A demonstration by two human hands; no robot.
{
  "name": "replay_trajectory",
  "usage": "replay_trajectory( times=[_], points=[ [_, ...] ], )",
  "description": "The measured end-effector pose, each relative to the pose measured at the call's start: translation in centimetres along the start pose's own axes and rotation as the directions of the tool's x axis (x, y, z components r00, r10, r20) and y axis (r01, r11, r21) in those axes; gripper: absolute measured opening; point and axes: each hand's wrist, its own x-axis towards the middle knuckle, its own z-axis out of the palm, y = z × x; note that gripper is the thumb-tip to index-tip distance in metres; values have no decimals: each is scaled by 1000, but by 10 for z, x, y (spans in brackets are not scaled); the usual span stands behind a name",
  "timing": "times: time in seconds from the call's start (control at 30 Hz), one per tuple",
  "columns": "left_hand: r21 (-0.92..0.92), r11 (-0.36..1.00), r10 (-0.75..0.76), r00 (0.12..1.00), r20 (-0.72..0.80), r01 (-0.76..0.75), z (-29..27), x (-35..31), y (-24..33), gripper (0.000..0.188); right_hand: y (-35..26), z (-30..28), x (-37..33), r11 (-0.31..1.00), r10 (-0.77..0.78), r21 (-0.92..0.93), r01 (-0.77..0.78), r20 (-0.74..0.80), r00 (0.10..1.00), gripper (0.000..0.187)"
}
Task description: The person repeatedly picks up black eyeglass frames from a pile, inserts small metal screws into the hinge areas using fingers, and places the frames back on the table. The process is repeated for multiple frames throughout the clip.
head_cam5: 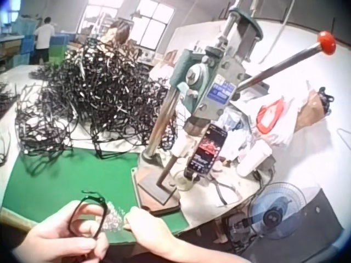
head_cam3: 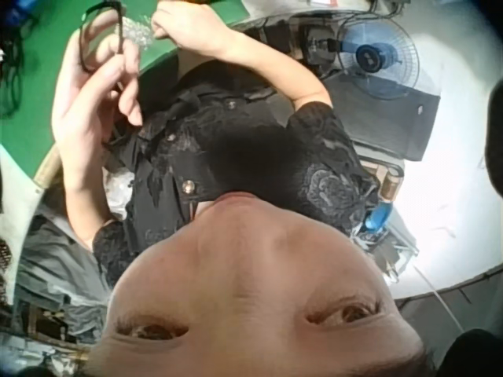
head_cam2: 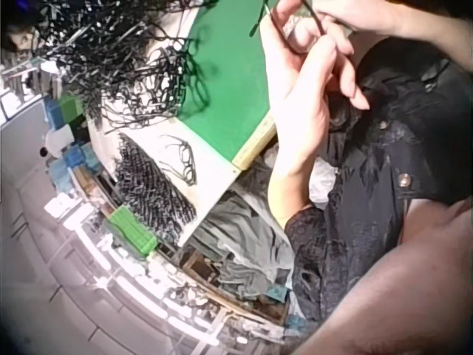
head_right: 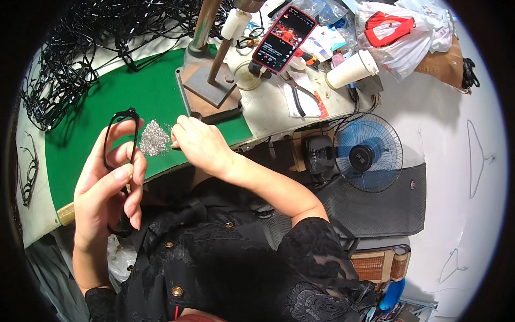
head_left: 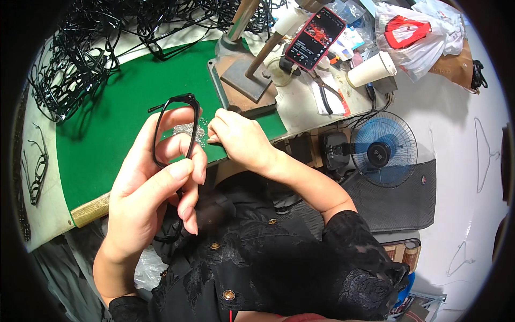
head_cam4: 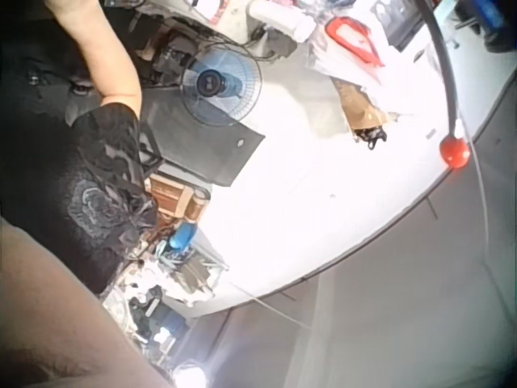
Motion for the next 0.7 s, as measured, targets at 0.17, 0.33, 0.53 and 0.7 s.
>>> replay_trajectory(
  times=[0.17, 0.33, 0.53, 0.7],
  points=[
    [-38, 999, -30, 999, 41, 31, 4, 4, -1, 54, 1, -6, -4, 999, 25, 44, -24, -17, 1000, 18],
    [-132, 983, -98, 977, 189, 124, 10, 5, -7, 51, 11, -44, 6, 743, 205, 669, -3, -224, 953, 8],
    [-131, 971, -148, 933, 327, 200, 18, 7, -16, 49, -2, -64, 12, 787, -3, 531, 314, -507, 862, 26],
    [-109, 970, -170, 925, 339, 218, 17, 8, -20, 48, -5, -65, 14, 782, 28, 546, 300, -512, 859, 32]
  ],
)
